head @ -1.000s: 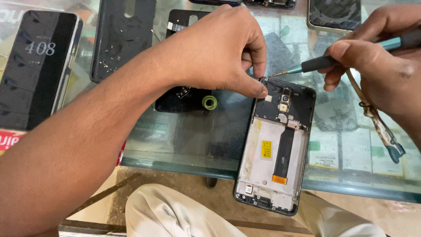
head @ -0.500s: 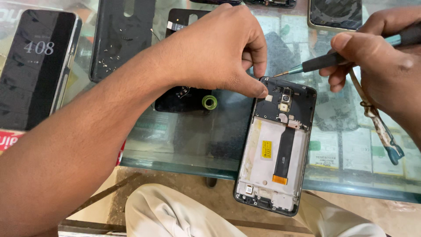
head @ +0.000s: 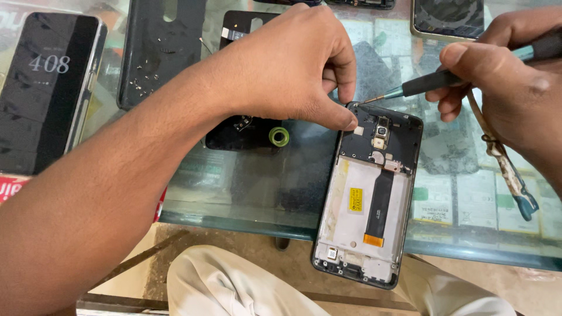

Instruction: The person is repairing a smartphone by installing a camera module into the phone's chassis. They use a screwdriver to secure the module with screws and adjust the internal components.

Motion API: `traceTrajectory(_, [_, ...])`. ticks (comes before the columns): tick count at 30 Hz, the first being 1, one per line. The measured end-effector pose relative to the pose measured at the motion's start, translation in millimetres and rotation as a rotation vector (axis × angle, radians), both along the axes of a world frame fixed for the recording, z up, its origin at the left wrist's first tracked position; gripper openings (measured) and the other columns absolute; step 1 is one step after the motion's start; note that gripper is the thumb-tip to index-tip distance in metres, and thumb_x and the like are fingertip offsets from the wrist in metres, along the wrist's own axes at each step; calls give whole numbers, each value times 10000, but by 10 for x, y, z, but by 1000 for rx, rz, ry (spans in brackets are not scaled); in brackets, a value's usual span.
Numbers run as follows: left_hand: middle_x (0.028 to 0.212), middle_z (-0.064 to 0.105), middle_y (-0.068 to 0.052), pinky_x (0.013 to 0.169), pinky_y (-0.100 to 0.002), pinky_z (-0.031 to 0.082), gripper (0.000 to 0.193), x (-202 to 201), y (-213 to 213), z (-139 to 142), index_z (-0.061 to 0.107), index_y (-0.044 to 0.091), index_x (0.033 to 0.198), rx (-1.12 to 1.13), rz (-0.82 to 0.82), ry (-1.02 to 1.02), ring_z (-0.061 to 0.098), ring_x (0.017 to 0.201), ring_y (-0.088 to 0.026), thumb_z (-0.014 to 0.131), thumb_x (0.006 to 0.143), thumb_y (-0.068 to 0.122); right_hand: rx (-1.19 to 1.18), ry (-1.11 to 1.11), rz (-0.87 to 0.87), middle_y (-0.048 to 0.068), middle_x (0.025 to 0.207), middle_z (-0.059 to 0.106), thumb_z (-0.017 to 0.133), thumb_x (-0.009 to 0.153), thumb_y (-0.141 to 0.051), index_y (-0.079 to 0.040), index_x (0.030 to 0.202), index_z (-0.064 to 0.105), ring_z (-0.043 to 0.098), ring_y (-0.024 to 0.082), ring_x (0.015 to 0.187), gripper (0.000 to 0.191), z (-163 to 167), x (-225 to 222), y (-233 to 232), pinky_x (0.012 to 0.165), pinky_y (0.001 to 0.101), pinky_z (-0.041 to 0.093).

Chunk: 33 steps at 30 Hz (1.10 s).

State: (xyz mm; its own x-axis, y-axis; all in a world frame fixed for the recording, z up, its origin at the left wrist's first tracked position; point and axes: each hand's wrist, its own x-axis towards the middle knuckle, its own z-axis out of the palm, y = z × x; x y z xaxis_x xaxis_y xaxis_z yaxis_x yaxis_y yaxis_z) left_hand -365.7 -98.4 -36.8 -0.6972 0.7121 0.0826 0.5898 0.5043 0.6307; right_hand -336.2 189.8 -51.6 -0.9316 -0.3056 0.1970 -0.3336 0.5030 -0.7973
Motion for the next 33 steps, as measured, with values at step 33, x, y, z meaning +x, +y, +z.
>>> traceTrajectory(33, [556,468,42,460,-299,377,243,40,-13,31,788,109,852,87,-78,37,478,489,-83,928,704,242,76,58,38,220,756,672,606,1114,-128,4,803,557,703,227,607,342,42,25,-22,590,343,619])
